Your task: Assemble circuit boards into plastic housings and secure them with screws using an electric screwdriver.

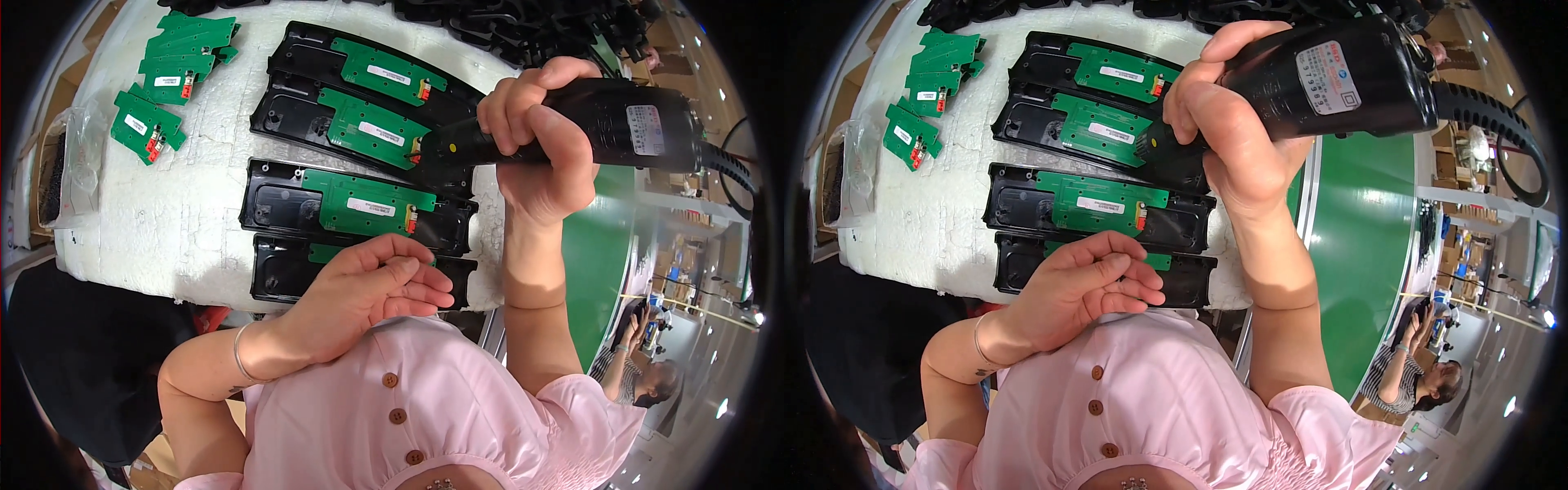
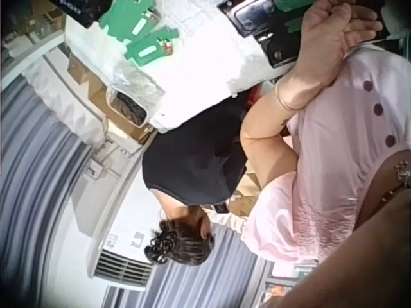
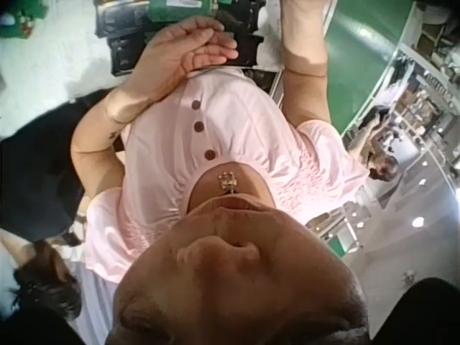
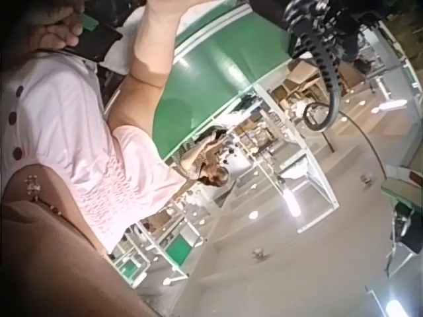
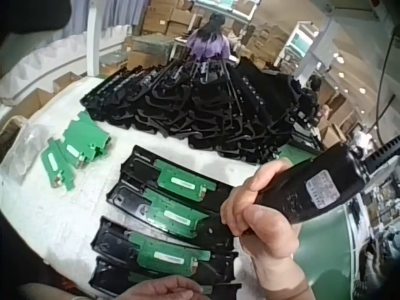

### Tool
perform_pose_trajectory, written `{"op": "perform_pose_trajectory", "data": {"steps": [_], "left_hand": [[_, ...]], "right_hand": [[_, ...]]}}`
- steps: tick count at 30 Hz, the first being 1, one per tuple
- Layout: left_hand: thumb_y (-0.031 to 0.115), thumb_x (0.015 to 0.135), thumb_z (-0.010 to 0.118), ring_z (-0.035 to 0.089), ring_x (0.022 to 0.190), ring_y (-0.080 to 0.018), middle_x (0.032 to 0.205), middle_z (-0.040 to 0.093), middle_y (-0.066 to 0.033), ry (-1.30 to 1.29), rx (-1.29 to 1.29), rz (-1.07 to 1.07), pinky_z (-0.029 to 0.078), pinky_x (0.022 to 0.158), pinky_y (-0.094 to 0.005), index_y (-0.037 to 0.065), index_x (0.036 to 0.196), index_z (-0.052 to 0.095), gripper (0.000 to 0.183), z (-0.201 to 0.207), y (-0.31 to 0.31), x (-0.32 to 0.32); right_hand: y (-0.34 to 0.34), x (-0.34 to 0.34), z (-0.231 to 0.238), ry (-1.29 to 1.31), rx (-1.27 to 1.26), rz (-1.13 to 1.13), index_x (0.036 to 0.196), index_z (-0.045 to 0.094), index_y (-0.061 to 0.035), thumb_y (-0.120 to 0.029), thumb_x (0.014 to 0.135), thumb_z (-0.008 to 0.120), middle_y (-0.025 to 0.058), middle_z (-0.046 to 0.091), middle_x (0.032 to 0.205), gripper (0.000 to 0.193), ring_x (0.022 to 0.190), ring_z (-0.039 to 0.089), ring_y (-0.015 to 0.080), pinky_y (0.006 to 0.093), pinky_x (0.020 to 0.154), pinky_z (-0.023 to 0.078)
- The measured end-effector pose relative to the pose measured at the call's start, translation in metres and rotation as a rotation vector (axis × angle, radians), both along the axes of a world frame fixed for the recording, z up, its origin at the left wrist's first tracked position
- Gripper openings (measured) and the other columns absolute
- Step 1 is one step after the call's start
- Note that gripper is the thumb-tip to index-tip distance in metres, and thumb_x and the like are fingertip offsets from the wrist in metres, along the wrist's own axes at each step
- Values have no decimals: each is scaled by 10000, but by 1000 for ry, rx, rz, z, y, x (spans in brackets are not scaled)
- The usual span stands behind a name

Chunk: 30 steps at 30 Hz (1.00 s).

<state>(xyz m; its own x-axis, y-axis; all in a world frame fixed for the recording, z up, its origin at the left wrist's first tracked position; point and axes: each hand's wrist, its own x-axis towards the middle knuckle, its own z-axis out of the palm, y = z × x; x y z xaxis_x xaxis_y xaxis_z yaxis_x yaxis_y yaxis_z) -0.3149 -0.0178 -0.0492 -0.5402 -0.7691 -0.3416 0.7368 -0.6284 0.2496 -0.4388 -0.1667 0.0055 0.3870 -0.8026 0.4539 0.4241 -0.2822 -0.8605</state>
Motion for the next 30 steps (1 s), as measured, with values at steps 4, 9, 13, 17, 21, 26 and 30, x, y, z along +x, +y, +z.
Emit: {"op": "perform_pose_trajectory", "data": {"steps": [4,9,13,17,21,26,30], "left_hand": [[135,925,454,611,886,-189,942,603,-113,-39,6,3,495,744,-248,21,989,527,150,2,-1,2],[108,890,526,598,780,-127,897,604,-78,-132,-9,53,482,697,-215,22,980,555,128,0,-2,4],[107,891,522,598,799,-126,900,604,-71,-69,22,95,489,716,-221,16,1010,555,153,2,-1,5],[110,893,520,597,796,-117,920,600,-61,-41,90,185,500,730,-222,15,1027,552,167,-1,-1,5],[123,898,514,598,789,-108,913,598,-51,48,73,233,502,715,-209,21,1008,553,155,-5,-3,5],[163,883,549,597,789,-121,899,607,-54,68,60,255,499,721,-234,17,1010,583,197,-6,-1,2],[174,886,546,597,782,-121,883,608,-52,95,47,251,500,718,-235,24,1006,585,197,-8,0,-1]], "right_hand": [[-2,2,-1,0,-13,38,912,443,12,30,686,501,74,501,599,234,447,445,142,287,453,412],[3,11,4,217,-54,-27,859,426,-35,-45,681,427,39,382,536,179,431,350,124,290,466,341],[0,12,2,175,-92,83,863,426,-37,-44,678,427,41,385,538,185,428,344,125,291,467,343],[11,16,9,140,-59,-15,871,423,-32,-25,672,447,30,393,544,201,424,334,125,293,476,354],[22,-20,46,-60,-212,366,883,453,-59,52,623,587,-20,497,548,313,435,460,84,221,490,432],[59,-33,58,-271,-172,346,797,483,-83,-42,601,702,-5,578,543,297,461,562,58,156,482,487],[68,-29,50,-351,-140,219,770,486,-88,-42,594,708,-6,578,536,287,439,550,65,163,470,488]]}}
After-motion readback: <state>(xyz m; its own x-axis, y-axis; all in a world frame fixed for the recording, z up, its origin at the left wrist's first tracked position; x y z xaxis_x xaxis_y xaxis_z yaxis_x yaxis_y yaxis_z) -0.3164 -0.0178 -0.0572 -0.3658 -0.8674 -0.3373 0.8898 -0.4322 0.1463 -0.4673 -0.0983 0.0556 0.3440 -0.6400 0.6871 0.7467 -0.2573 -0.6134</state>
